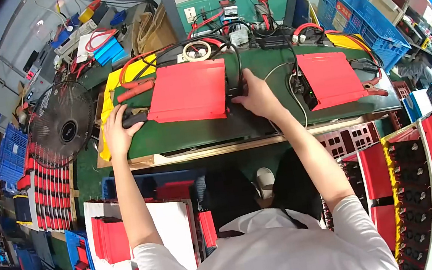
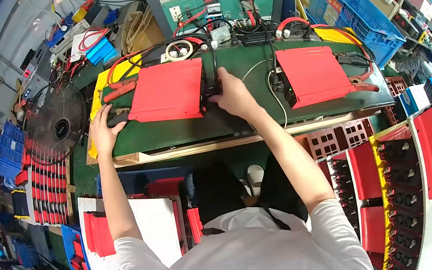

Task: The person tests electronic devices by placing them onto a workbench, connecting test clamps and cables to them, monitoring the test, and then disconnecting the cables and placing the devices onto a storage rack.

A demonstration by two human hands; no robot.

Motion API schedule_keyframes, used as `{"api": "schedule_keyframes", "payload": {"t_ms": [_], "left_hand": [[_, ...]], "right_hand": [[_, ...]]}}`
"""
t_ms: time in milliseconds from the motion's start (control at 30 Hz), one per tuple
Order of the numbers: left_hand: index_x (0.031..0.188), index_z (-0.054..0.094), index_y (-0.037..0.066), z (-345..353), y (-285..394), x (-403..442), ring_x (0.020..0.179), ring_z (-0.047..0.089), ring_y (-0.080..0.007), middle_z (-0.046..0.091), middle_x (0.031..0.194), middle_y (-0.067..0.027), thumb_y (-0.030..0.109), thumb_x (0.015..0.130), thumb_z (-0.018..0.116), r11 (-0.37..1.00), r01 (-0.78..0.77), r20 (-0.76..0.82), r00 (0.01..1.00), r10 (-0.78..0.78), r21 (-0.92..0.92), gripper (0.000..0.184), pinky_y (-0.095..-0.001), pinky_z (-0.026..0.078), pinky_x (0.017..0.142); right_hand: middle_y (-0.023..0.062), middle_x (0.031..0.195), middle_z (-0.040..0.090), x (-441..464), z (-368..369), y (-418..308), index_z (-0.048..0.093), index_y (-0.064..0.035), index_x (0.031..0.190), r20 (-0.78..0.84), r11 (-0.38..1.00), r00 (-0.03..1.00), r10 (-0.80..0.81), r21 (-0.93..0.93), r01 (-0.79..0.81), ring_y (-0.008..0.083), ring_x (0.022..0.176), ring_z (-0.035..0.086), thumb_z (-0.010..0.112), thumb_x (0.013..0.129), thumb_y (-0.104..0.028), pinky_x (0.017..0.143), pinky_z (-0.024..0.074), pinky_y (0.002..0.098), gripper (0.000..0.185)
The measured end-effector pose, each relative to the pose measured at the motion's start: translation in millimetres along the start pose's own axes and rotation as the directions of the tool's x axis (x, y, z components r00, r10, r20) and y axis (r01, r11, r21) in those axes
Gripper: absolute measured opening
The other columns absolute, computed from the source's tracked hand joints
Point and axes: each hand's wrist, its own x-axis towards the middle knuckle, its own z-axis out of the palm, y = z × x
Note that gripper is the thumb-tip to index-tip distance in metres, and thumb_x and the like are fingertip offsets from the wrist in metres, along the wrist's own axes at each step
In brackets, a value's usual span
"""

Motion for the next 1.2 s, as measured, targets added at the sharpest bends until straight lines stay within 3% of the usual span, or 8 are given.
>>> {"api": "schedule_keyframes", "payload": {"t_ms": [200,333,467,600,733,800,967,1200], "left_hand": [[0.142,0.061,0.012,-3.0,1.2,1.1,0.129,0.059,-0.0389,0.061,0.144,-0.0133,0.047,0.079,0.085,0.998,0.052,-0.03,0.998,-0.051,0.032,0.075,-0.0499,0.046,0.106],[0.145,0.057,0.006,10.4,-13.0,0.2,0.131,0.057,-0.0417,0.057,0.146,-0.02,0.049,0.091,0.077,0.97,0.212,-0.11,0.974,-0.2,0.12,0.072,-0.0512,0.046,0.107],[0.145,0.058,0.004,9.0,-12.6,-0.9,0.132,0.055,-0.0436,0.057,0.146,-0.0229,0.047,0.095,0.075,0.978,0.185,-0.097,0.98,-0.175,0.098,0.068,-0.0515,0.044,0.109],[0.135,0.064,0.001,20.3,-20.9,-1.8,0.127,0.059,-0.0417,0.064,0.136,-0.0227,0.031,0.105,0.067,0.966,0.186,-0.278,0.933,-0.231,-0.179,0.043,-0.0494,0.045,0.108],[0.109,0.07,-0.001,-10.7,86.2,7.4,0.109,0.066,-0.033,0.071,0.111,-0.0169,0.014,0.103,0.066,0.897,0.173,-0.372,0.866,-0.335,-0.407,0.016,-0.0419,0.05,0.1],[0.1,0.07,-0.001,-21.2,162.2,10.8,0.098,0.068,-0.0297,0.073,0.101,-0.0141,0.006,0.1,0.066,0.846,-0.005,-0.394,0.887,-0.243,-0.533,0.009,-0.0393,0.053,0.093],[0.098,0.073,0.007,-13.8,322.7,38.2,0.091,0.07,-0.0289,0.075,0.097,-0.0094,0.008,0.097,0.07,0.617,-0.185,-0.119,0.982,0.148,-0.765,0.003,-0.0388,0.055,0.084],[0.109,0.072,0.002,106.5,401.9,99.5,0.081,0.07,-0.0233,0.075,0.092,-0.0108,0.02,0.1,0.071,0.549,0.162,0.328,0.919,0.217,-0.82,0.02,-0.0352,0.055,0.075]], "right_hand": [[0.0263,0.106,0.064,-6.0,20.5,-14.6,0.051,0.0005,0.111,-0.021,0.996,0.997,-0.077,0.052,0.078,0.0505,0.104,0.061,0.081,0.08,0.0,0.087,0.0517,0.0527,0.043],[0.0225,0.109,0.066,-25.1,20.1,-26.1,0.053,0.0002,0.13,0.211,0.971,0.968,-0.137,0.221,0.089,0.037,0.096,0.069,0.08,0.087,-0.009,0.085,0.0558,0.0456,0.052],[0.0195,0.116,0.068,-44.7,-9.4,-33.8,0.056,-0.0008,0.137,0.129,0.976,0.972,-0.196,0.117,0.182,0.0351,0.1,0.07,0.078,0.092,-0.015,0.088,0.057,0.0429,0.052],[0.0165,0.116,0.072,-64.3,-69.4,-24.0,0.063,-0.0032,0.133,-0.02,0.983,0.983,-0.184,0.009,0.185,0.0317,0.104,0.07,0.075,0.096,-0.015,0.091,0.0568,0.041,0.041],[0.0178,0.113,0.075,-82.4,-135.5,-4.7,0.064,-0.0027,0.133,-0.23,0.995,0.973,-0.034,0.079,0.054,0.0334,0.108,0.072,0.073,0.098,-0.015,0.097,0.0555,0.0399,0.038],[0.0208,0.114,0.075,-86.2,-153.3,20.6,0.064,-0.0016,0.132,-0.337,0.989,0.941,-0.034,-0.149,-0.018,0.0368,0.113,0.071,0.07,0.1,-0.017,0.099,0.0546,0.0416,0.036],[0.0217,0.124,0.073,-97.1,-154.4,54.0,0.071,0.0005,0.122,-0.325,0.934,0.926,-0.191,-0.35,0.07,0.0375,0.123,0.068,0.061,0.102,-0.009,0.105,0.052,0.0464,0.024],[0.0201,0.126,0.074,-97.7,-149.6,52.4,0.072,-0.0008,0.118,-0.348,0.924,0.919,-0.185,-0.379,0.043,0.0353,0.127,0.067,0.059,0.103,-0.011,0.109,0.0478,0.0464,0.023]]}}
